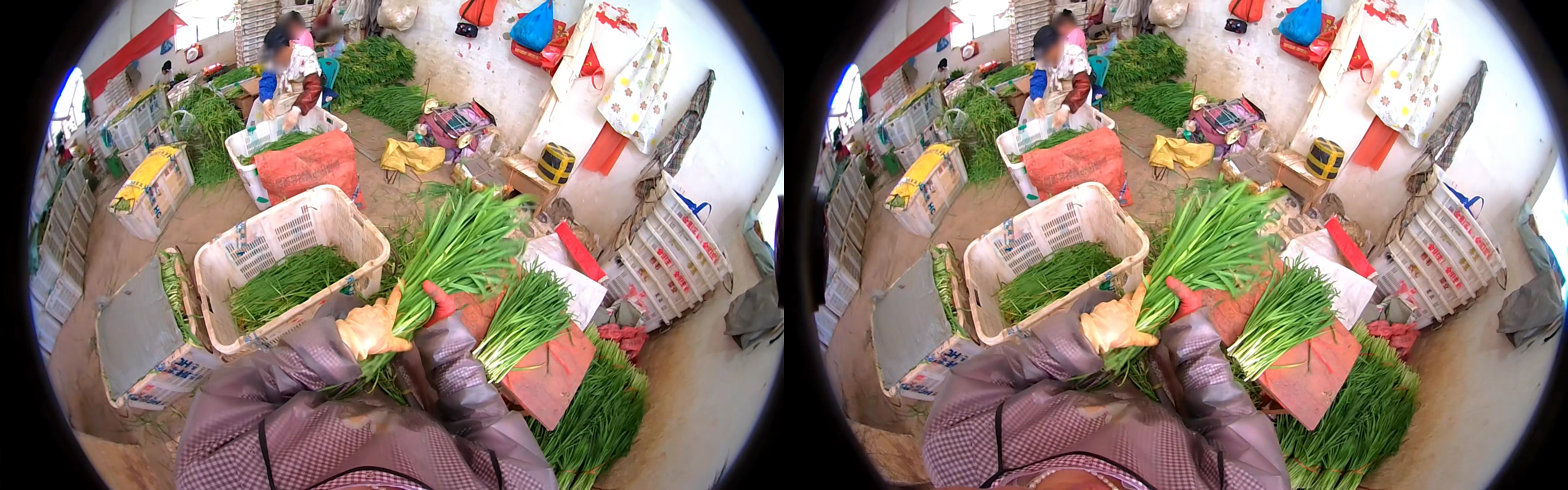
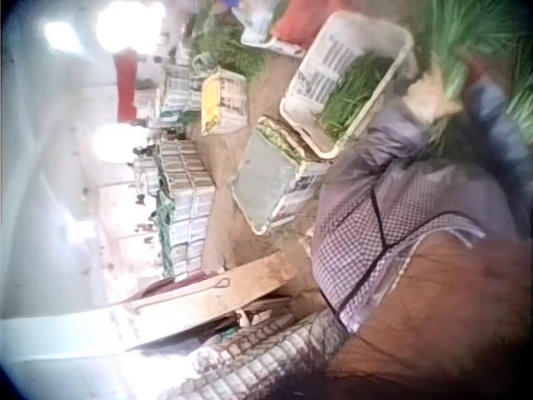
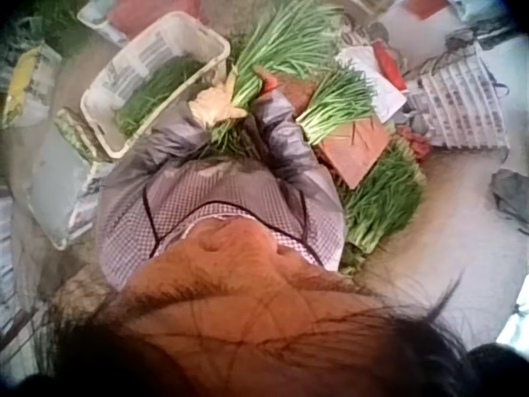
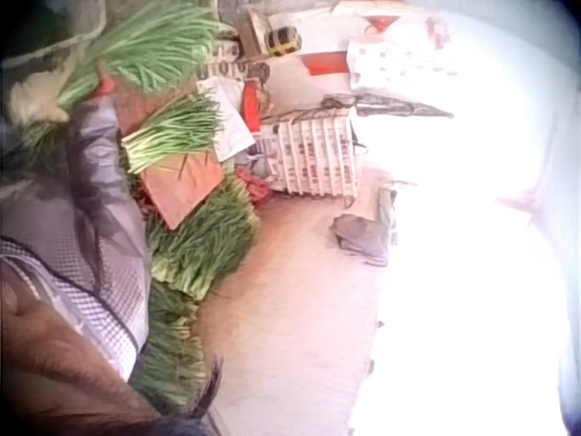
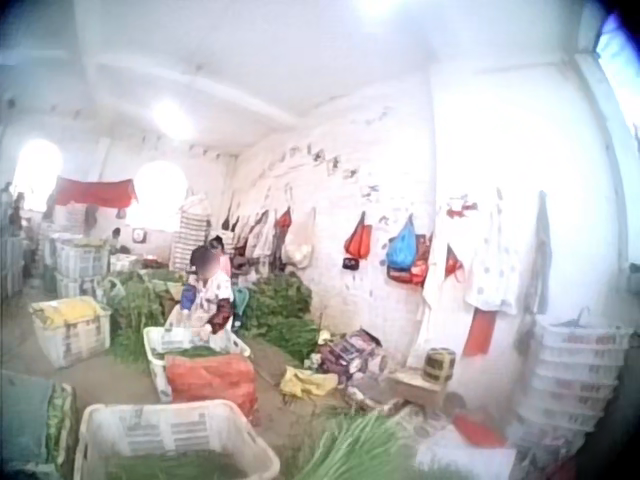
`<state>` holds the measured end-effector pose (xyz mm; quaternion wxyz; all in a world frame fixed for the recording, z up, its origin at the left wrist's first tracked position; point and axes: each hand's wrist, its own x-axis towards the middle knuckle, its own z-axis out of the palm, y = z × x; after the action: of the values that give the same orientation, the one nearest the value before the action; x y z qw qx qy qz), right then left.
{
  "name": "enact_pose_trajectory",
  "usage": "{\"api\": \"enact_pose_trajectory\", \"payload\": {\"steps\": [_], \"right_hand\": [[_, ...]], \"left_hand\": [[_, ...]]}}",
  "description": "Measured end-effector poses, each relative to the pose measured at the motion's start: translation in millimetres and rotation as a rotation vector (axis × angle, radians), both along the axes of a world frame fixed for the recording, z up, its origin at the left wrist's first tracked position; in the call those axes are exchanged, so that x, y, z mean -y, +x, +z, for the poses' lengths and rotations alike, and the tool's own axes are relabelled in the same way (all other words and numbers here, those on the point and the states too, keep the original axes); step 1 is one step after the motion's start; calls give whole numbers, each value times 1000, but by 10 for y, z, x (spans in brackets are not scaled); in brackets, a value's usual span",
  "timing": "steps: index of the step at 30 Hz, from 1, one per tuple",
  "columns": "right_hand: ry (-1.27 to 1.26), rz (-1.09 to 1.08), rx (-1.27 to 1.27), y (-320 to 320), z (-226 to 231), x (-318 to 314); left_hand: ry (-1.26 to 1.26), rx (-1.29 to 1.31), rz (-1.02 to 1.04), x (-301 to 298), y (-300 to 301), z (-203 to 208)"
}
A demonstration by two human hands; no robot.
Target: The person gathers stalks of chives by hand, aligns the ends, and ties them into a bundle using a red string before placing the finished bundle into a crate.
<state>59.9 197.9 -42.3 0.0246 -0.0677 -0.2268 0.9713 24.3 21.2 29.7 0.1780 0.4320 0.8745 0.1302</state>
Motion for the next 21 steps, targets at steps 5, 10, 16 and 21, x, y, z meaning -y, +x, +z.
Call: {"api": "enact_pose_trajectory", "payload": {"steps": [5, 10, 16, 21], "right_hand": [[239, -134, -116, 83, 275, -32], [426, -225, -270, 44, 554, -174], [973, -467, -310, 204, 1489, -747], [1338, -469, -293, 225, 1614, -1434]], "left_hand": [[149, 139, -101, 127, -321, 532], [801, 571, -155, -253, -626, 525], [1221, 529, -354, -1249, -508, 1159], [1123, 765, -404, -1716, -369, 1413]]}}
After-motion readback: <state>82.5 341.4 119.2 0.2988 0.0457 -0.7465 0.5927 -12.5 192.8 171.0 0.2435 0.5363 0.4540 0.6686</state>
